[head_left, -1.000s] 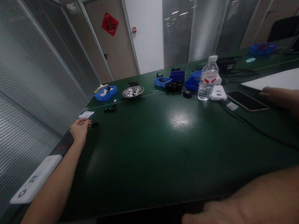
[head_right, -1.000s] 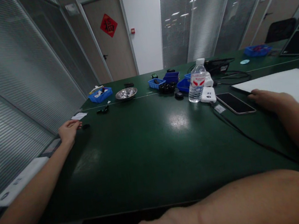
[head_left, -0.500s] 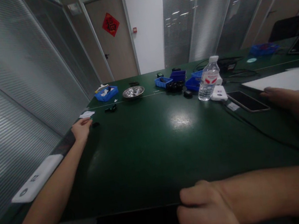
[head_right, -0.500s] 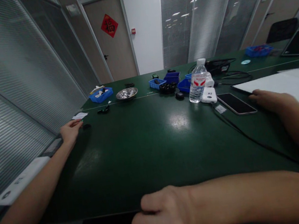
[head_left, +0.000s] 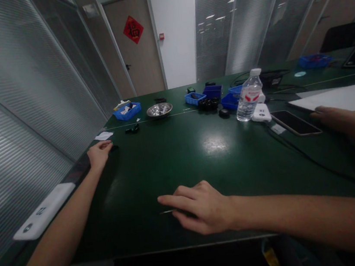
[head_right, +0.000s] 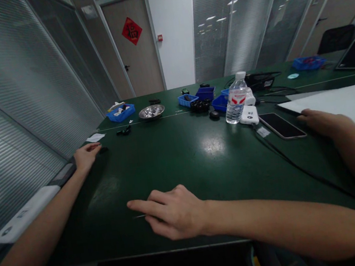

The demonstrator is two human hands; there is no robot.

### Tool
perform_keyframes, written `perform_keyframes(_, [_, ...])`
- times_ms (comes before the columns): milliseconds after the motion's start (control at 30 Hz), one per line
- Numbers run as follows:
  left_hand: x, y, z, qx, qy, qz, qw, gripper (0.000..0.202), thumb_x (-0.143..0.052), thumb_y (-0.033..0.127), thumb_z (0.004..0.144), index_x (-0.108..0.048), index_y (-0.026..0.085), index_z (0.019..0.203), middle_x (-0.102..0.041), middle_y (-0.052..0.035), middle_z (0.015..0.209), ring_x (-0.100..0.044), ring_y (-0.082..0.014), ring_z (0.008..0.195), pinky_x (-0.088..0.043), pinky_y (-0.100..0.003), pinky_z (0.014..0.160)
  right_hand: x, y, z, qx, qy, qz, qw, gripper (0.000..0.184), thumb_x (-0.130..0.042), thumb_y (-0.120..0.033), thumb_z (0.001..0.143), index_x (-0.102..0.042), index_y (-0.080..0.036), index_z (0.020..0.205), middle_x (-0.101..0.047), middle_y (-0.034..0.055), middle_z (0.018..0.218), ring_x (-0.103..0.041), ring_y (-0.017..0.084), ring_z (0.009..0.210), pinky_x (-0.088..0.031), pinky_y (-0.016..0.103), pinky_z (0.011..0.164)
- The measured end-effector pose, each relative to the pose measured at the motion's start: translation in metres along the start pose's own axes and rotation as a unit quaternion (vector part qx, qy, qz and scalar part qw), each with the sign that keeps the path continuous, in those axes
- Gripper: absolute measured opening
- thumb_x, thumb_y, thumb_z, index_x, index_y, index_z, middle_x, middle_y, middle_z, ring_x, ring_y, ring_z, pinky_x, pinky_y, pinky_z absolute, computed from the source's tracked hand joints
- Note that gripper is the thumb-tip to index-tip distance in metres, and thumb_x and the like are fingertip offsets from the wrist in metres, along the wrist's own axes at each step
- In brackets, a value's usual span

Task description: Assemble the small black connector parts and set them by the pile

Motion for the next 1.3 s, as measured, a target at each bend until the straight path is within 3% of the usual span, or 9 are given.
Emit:
perform_keyframes(300, [0.004,0.005,-0.004,0.007,0.004,0.008,1.0,0.033,-0.075,0.034,0.076,-0.079,0.016,0.103,-0.079,-0.0079,0.092,-0.073,-0.0224,0.083,-0.055,-0.028,0.076,-0.004,0.001,0.0,-0.015,-0.018,-0.009,1.0,0.048,-0.042,-0.031,0.104,-0.037,-0.022,0.152,-0.067,0.0016,0.1,-0.059,0.012,0.07,-0.031,0.028,0.048])
perform_keyframes(500, [0.001,-0.003,-0.005,0.036,-0.024,0.037,0.998,0.035,-0.077,0.038,0.074,-0.08,0.019,0.103,-0.078,-0.006,0.087,-0.071,-0.024,0.081,-0.054,-0.031,0.076,-0.003,0.001,0.0,-0.022,-0.02,0.0,1.0,0.048,-0.043,-0.032,0.105,-0.039,-0.022,0.151,-0.067,0.0025,0.101,-0.06,0.011,0.071,-0.032,0.026,0.048])
perform_keyframes(900, [-0.002,-0.014,-0.002,0.059,-0.052,0.011,0.997,0.034,-0.079,0.04,0.071,-0.081,0.023,0.101,-0.08,-0.0061,0.099,-0.072,-0.0257,0.094,-0.053,-0.033,0.087,-0.005,0.003,-0.001,-0.02,-0.026,0.001,0.999,0.044,-0.042,-0.032,0.104,-0.043,-0.022,0.147,-0.066,0.0021,0.101,-0.057,0.011,0.07,-0.028,0.027,0.048])
perform_keyframes(1300, [-0.006,-0.014,0.004,0.099,-0.025,-0.007,0.995,0.028,-0.077,0.032,0.069,-0.082,0.019,0.093,-0.079,-0.0076,0.095,-0.069,-0.0289,0.095,-0.049,-0.039,0.094,-0.004,0.002,-0.001,-0.028,-0.029,0.003,0.999,0.044,-0.043,-0.032,0.104,-0.045,-0.021,0.146,-0.067,0.0035,0.103,-0.061,0.012,0.075,-0.03,0.027,0.049])
Point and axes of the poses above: each hand's wrist, its own z-axis towards the middle knuckle, its own x-axis out of the back of the hand, y = z × x, the point moved 5 cm from there along z, towards the middle knuckle
